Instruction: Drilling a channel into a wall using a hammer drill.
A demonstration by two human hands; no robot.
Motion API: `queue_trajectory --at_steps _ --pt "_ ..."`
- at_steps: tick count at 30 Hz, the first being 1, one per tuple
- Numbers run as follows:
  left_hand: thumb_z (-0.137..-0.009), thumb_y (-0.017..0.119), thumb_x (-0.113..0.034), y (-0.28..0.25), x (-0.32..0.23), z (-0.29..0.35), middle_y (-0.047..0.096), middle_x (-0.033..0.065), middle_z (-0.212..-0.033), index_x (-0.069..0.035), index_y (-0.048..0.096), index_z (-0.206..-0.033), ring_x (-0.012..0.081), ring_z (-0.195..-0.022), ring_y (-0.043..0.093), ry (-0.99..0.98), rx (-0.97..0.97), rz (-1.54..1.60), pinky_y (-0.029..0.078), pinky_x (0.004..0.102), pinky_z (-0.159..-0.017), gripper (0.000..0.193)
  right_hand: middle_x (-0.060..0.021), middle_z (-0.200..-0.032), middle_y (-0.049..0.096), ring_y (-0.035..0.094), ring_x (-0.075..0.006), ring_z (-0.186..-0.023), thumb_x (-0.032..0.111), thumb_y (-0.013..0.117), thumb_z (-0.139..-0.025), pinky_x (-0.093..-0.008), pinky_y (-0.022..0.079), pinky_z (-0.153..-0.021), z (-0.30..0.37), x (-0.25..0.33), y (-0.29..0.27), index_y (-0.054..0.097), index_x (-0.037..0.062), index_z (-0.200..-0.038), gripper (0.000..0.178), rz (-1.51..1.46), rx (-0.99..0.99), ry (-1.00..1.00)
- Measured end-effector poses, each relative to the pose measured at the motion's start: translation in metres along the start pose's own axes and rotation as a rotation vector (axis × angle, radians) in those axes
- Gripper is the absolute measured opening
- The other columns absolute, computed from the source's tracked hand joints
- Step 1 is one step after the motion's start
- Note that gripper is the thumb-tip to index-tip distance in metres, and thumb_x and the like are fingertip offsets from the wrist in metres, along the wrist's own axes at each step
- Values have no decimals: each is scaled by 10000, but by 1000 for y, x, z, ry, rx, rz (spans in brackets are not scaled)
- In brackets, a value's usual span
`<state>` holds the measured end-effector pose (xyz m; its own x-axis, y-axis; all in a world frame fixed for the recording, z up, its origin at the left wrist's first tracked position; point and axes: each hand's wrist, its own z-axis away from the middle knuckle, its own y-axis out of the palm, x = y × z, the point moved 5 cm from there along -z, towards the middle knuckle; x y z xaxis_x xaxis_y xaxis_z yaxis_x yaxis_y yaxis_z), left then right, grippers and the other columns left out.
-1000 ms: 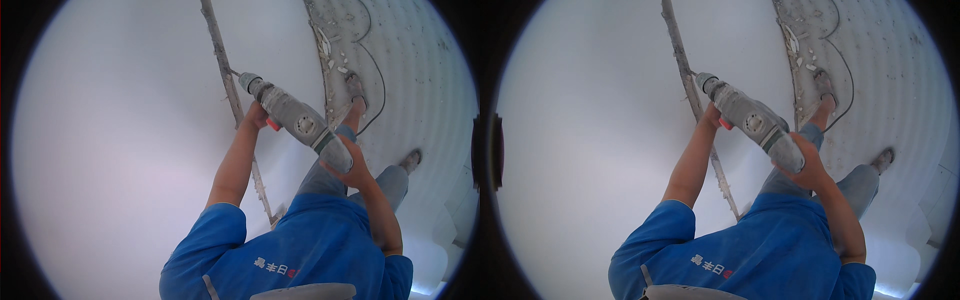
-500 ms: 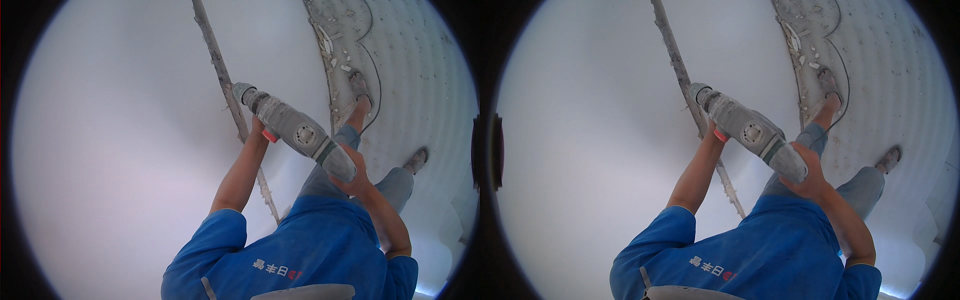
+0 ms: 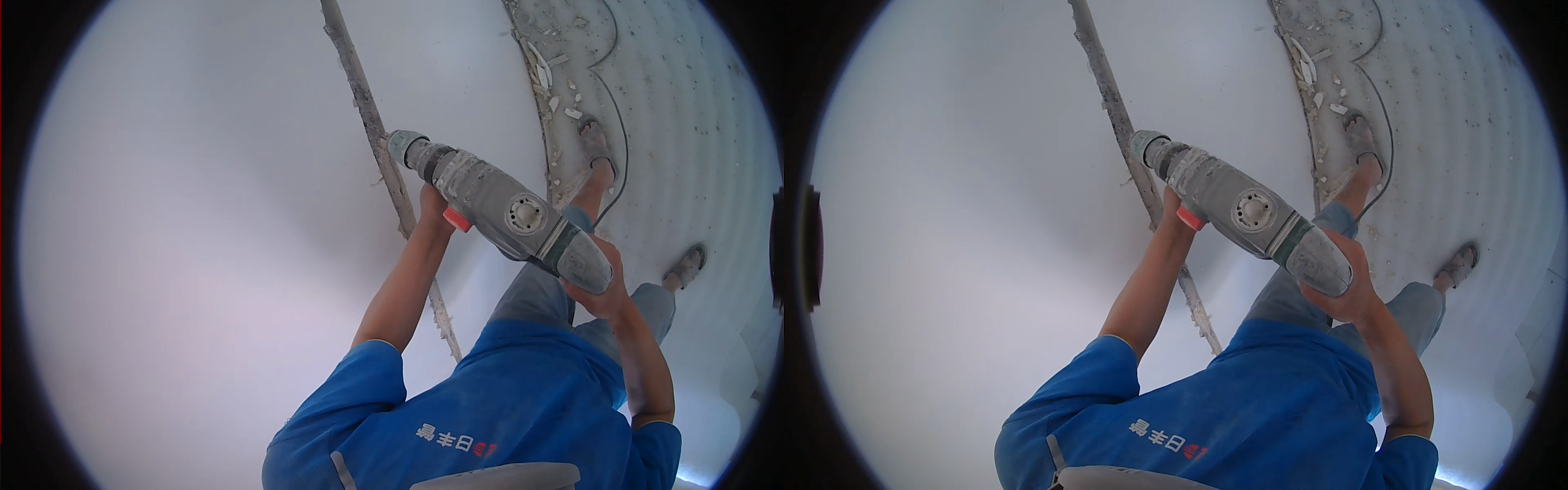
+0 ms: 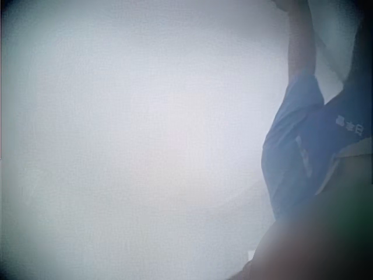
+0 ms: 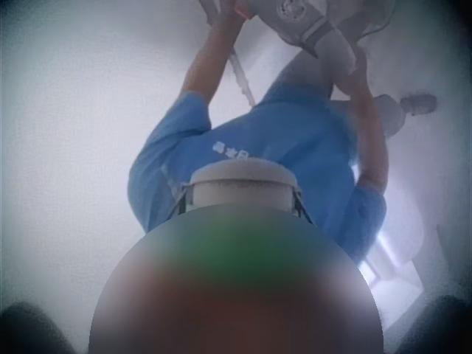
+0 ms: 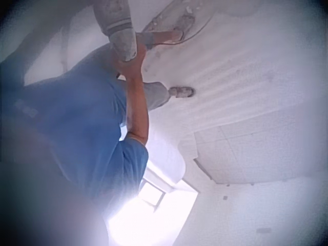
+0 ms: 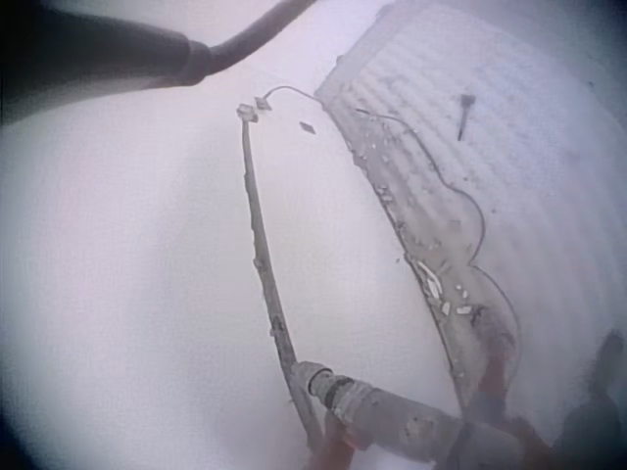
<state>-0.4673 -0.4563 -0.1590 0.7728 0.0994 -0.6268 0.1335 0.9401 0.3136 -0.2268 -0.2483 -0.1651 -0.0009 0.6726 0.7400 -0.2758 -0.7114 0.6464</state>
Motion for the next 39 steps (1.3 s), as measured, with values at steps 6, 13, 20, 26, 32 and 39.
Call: queue_trajectory --at_steps 6,13,20,26,32,39 --pt "-1005 413 -260 -15 -10 -18 636 123 -1146 -62 552 -1214 296 -1070 612 12 -3 -24 493 443 -953 320 -107 -908 670 649 -192 -783 50 702 -669 -306 502 -744 -15 3 10 581 -30 -1121 475 76 -58 -108" --pt "-1003 408 -273 0 -17 -38 636 132 -1151 -65 565 -1181 307 -1083 607 -25 201 29 493 470 -952 316 -131 -877 657 646 -230 -766 59 722 -638 -316 499 -729 -20 3 5 592 -31 -1079 468 53 -130 -64" --pt "-972 513 -314 4 34 38 631 100 -1091 -115 573 -1161 270 -1045 615 -49 -24 119 498 466 -939 280 -138 -891 660 662 -238 -779 80 726 -635 -319 505 -732 26 29 -1 585 -17 -1088 484 156 -32 -96" --pt "-946 561 -305 -23 57 49 641 106 -1055 -98 596 -1112 267 -997 634 -71 76 153 521 456 -901 268 -164 -903 657 676 -299 -791 95 762 -597 -344 515 -718 47 51 7 572 -20 -1107 556 376 -10 -236" --pt "-967 533 -368 -8 61 51 653 111 -954 -56 608 -1003 263 -903 661 53 112 -50 560 421 -784 323 -181 -885 648 667 -346 -758 120 795 -576 -371 525 -682 42 72 11 582 -12 -1061 546 475 109 -256" --pt "-924 603 -334 29 50 28 662 104 -967 -29 599 -1048 237 -839 662 -97 242 69 553 398 -756 329 -172 -888 644 662 -346 -763 132 810 -561 -378 529 -665 28 103 16 592 -5 -1040 544 565 137 -314"
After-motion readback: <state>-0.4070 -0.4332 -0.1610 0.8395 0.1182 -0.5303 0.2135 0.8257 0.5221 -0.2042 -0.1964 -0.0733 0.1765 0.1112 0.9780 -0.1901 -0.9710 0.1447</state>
